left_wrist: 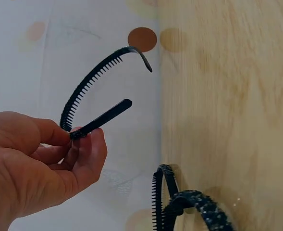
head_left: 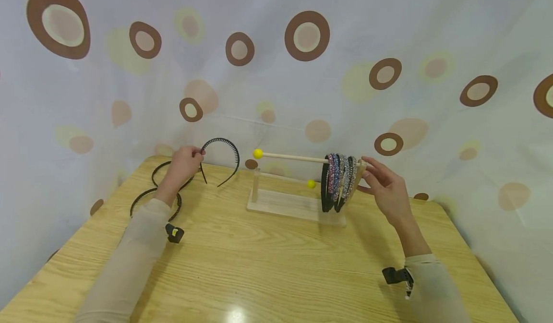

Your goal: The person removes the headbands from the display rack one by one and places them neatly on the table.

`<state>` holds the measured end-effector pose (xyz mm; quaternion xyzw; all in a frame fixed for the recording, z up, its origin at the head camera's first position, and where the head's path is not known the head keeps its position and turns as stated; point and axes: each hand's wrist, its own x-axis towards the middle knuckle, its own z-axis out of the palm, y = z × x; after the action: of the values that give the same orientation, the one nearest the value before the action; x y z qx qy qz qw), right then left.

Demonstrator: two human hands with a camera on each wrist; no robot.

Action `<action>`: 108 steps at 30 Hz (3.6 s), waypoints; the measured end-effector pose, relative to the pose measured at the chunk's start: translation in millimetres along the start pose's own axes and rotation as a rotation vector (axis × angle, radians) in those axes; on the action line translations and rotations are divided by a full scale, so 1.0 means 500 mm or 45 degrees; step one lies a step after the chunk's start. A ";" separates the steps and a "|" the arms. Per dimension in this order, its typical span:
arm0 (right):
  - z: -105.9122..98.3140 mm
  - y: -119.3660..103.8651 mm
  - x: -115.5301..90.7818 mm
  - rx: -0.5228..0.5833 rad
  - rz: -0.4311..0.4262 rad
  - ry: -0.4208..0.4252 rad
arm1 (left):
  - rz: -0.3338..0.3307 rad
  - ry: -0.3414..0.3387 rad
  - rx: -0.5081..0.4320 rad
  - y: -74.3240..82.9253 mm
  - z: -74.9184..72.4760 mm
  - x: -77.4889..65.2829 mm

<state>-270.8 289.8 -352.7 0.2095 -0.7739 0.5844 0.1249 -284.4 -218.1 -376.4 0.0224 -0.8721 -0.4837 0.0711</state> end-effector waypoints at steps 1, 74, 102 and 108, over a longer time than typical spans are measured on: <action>0.000 0.000 0.000 0.000 -0.004 -0.002 | -0.028 -0.030 -0.047 -0.005 0.001 0.001; -0.035 -0.001 -0.017 0.014 -0.019 0.032 | 0.499 -0.166 -0.286 0.231 0.120 -0.097; -0.047 -0.002 -0.019 0.015 -0.023 0.070 | 0.590 -0.110 -0.149 0.371 0.445 -0.185; -0.049 -0.003 -0.017 0.015 -0.055 0.074 | 0.669 -0.110 -0.142 0.371 0.463 -0.193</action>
<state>-263.9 314.5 -348.0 0.2098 -0.7617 0.5921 0.1586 -217.2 85.4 -350.2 -0.2293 -0.8222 -0.4965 0.1578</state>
